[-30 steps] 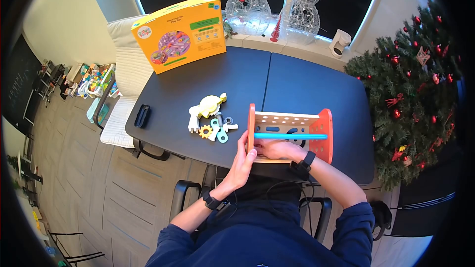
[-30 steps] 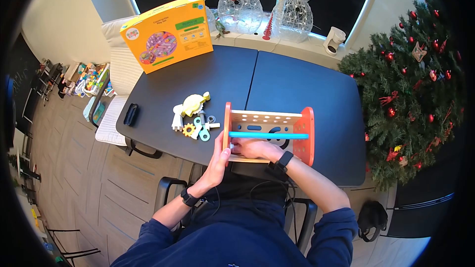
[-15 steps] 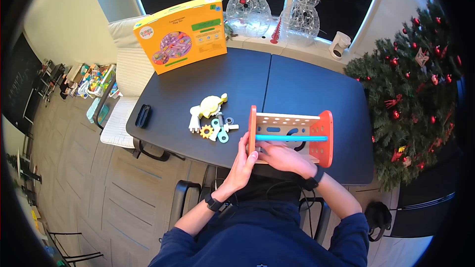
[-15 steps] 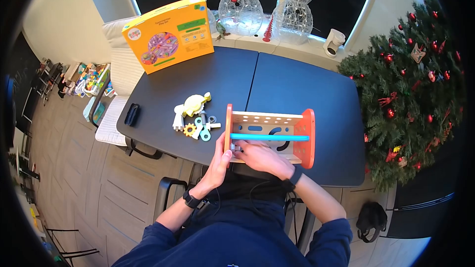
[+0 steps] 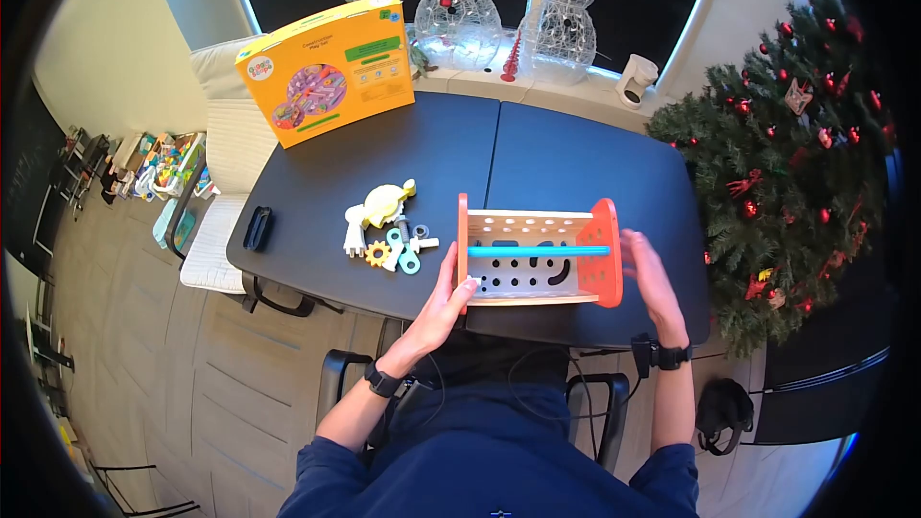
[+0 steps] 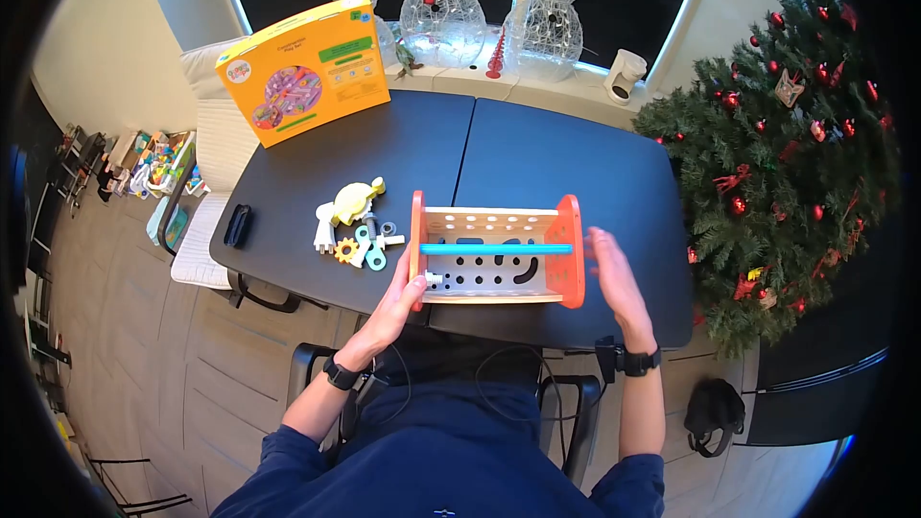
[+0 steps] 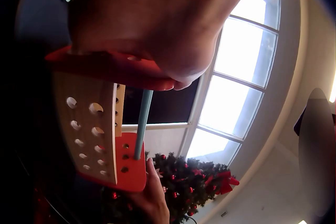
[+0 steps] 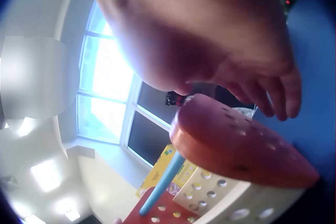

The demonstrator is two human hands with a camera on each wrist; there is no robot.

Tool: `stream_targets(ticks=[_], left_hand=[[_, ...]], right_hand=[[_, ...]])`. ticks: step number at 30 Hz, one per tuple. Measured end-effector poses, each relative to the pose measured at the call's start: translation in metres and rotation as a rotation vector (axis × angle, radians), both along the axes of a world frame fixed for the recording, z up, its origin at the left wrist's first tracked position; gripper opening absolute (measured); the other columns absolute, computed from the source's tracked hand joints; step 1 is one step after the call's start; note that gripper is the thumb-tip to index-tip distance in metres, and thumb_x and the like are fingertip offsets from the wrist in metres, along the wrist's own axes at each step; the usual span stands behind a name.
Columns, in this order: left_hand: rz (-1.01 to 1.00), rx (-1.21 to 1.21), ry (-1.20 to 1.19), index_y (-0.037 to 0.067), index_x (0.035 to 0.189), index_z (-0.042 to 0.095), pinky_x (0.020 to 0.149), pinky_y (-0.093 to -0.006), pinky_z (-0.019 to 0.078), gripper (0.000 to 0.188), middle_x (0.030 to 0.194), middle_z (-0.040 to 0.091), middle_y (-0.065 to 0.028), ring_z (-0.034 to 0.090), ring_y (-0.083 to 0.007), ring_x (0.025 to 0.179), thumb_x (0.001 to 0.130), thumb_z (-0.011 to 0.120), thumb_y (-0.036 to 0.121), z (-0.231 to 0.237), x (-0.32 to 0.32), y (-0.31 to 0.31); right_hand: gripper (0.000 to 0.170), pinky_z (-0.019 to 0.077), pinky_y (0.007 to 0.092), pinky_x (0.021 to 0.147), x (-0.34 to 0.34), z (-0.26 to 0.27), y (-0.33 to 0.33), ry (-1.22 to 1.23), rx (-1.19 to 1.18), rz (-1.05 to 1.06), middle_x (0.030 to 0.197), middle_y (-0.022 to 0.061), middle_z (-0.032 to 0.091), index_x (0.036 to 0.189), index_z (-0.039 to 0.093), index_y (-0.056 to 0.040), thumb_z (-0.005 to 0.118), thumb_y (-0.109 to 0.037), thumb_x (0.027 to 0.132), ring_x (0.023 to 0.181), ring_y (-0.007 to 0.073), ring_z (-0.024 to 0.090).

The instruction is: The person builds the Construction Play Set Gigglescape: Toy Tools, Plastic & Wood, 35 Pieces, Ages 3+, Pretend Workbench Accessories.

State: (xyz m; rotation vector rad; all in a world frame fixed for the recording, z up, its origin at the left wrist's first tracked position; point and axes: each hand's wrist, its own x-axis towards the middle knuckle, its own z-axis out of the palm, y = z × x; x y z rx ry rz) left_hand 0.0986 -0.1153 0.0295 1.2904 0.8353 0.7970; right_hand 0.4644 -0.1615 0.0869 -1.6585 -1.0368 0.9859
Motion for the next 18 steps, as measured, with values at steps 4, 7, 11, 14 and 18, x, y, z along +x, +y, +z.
stream_targets(ticks=[4, 7, 11, 14, 18], left_hand=[[-0.026, 0.0, -0.086, 0.002, 0.174, 0.001, 0.134, -0.0422, 0.0141, 0.093, 0.178, 0.018, -0.021, 0.01, -0.028, 0.168, 0.111, 0.058, 0.04, 0.004, -0.001, 0.003], [-0.04, 0.043, -0.054, 0.004, 0.173, 0.006, 0.134, -0.0453, 0.0133, 0.093, 0.18, 0.013, -0.0209, 0.009, -0.0301, 0.168, 0.11, 0.059, 0.046, -0.014, -0.007, 0.004], [-0.067, 0.064, -0.302, 0.005, 0.17, 0.01, 0.134, -0.0494, 0.0079, 0.098, 0.181, 0.01, -0.0205, 0.004, -0.032, 0.169, 0.108, 0.052, 0.067, -0.017, -0.011, 0.017], [-0.03, 0.049, -0.385, 0.005, 0.172, 0.012, 0.134, -0.0472, 0.0121, 0.091, 0.181, 0.016, -0.0171, 0.009, -0.0287, 0.168, 0.112, 0.041, 0.067, -0.001, -0.009, 0.033], [-0.017, 0.022, -0.348, 0.005, 0.174, 0.013, 0.134, -0.042, 0.0162, 0.08, 0.181, 0.019, -0.0142, 0.015, -0.0246, 0.168, 0.113, 0.052, 0.042, 0.02, -0.012, 0.055]], right_hand=[[0.064, 0.0448, 0.039, 0.118, -0.009, -0.022, 0.011, 0.39, -0.018, 0.145, 0.153, 0.0077, 0.058, 0.159, 0.05, -0.0056, 0.036, -0.053, 0.119, 0.139, 0.0177, 0.056], [0.073, 0.0357, 0.039, 0.126, -0.009, -0.019, 0.011, 0.525, 0.025, 0.175, 0.162, 0.011, 0.049, 0.162, 0.043, -0.002, 0.03, -0.058, 0.118, 0.148, 0.0191, 0.046], [0.07, 0.0363, 0.0404, 0.125, -0.006, -0.008, 0.012, 0.601, 0.219, 0.15, 0.156, 0.0104, 0.053, 0.157, 0.047, -0.001, 0.028, -0.057, 0.119, 0.144, 0.0198, 0.049], [0.064, 0.0378, 0.0406, 0.123, -0.011, 0.009, 0.011, 0.537, 0.274, 0.214, 0.152, 0.0091, 0.054, 0.154, 0.046, -0.0028, 0.032, -0.054, 0.119, 0.142, 0.0184, 0.05], [0.052, 0.0382, 0.0412, 0.122, -0.016, -0.001, 0.009, 0.475, 0.25, 0.215, 0.155, 0.0093, 0.051, 0.16, 0.036, -0.0073, 0.04, -0.04, 0.12, 0.144, 0.0189, 0.049]])
